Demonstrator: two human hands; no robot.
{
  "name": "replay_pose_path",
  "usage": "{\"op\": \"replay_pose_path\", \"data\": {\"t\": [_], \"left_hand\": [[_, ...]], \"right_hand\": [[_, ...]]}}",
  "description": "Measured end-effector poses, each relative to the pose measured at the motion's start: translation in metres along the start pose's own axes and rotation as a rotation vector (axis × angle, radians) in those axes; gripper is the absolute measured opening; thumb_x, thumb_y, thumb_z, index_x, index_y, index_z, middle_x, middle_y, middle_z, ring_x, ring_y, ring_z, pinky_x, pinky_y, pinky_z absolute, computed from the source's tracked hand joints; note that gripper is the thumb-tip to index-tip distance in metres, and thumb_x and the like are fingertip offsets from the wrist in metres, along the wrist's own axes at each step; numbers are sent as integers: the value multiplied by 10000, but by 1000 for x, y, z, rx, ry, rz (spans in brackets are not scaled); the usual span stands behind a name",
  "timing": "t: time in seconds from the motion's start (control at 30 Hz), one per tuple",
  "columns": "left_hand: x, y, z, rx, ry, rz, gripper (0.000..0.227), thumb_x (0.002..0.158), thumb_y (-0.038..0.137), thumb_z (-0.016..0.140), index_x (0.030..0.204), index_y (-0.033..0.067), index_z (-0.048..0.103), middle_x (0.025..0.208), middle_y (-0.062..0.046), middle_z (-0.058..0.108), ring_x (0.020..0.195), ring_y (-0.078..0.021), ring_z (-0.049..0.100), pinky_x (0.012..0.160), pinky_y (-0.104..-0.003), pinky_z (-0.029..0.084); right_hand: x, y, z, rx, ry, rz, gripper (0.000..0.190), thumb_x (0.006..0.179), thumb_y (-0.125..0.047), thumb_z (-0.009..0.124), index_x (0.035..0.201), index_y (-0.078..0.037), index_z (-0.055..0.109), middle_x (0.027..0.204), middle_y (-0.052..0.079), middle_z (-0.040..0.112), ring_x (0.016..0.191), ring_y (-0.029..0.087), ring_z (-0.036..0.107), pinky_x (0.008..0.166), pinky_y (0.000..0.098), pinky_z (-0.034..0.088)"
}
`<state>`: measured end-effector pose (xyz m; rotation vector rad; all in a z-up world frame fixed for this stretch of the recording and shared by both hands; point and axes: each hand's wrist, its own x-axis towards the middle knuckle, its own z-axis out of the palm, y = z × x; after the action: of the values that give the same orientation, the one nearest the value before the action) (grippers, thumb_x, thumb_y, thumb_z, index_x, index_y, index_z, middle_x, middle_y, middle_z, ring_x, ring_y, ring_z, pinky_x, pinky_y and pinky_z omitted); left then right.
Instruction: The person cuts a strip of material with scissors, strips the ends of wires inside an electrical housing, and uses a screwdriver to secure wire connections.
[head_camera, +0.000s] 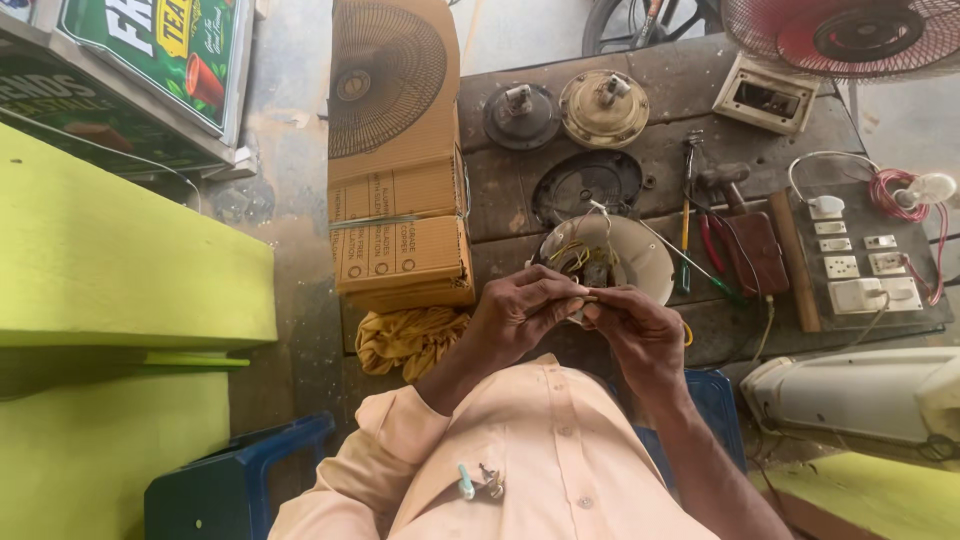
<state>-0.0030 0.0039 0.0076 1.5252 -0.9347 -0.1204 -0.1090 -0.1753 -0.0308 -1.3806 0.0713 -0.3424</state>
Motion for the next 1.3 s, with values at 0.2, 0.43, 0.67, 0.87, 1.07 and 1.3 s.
{"op": "replay_pose_path", "data": {"t": [0.2,0.43,0.67,0.87,1.07,1.3], "left_hand": [[-6,7,-10,-101,-49,-58,304,914,67,786,1208,41,713,1139,-107,728,1047,-174,735,917,-278,642],[-24,2,-5,-345,-16,-304,247,938,23,751,1178,-4,702,1117,-89,754,1033,-130,725,932,-272,630],[-30,2,0,-324,1,-336,130,958,-17,716,1086,-24,695,1028,-92,758,965,-115,733,870,-257,635],[-24,-7,8,-264,-24,-359,82,969,-5,693,1050,-15,688,979,-94,758,898,-111,736,803,-264,655],[-14,-13,8,-302,-109,-428,75,1004,23,673,1070,-6,695,928,-91,761,824,-106,704,715,-259,618],[-2,-21,34,-27,-8,-202,88,1011,13,624,1098,16,607,945,-110,730,836,-150,721,697,-288,584]], "right_hand": [[-5,-9,14,-78,39,-13,207,964,19,696,1169,26,721,1041,87,725,918,123,714,824,242,612],[-10,-19,28,-259,30,-92,182,963,19,700,1144,21,721,1025,79,735,899,106,718,800,229,619],[-15,-23,36,-365,47,-121,121,958,18,711,1079,17,717,943,61,750,849,83,720,759,210,610],[-15,-9,24,-349,50,-83,133,962,22,696,1093,15,713,941,57,752,826,79,716,741,214,617],[-8,-1,2,-214,15,111,184,944,35,687,1125,1,700,976,94,769,851,105,733,747,247,640],[2,2,-16,-250,49,183,125,974,28,634,1079,-23,681,1004,86,772,845,111,737,719,256,644]]}}
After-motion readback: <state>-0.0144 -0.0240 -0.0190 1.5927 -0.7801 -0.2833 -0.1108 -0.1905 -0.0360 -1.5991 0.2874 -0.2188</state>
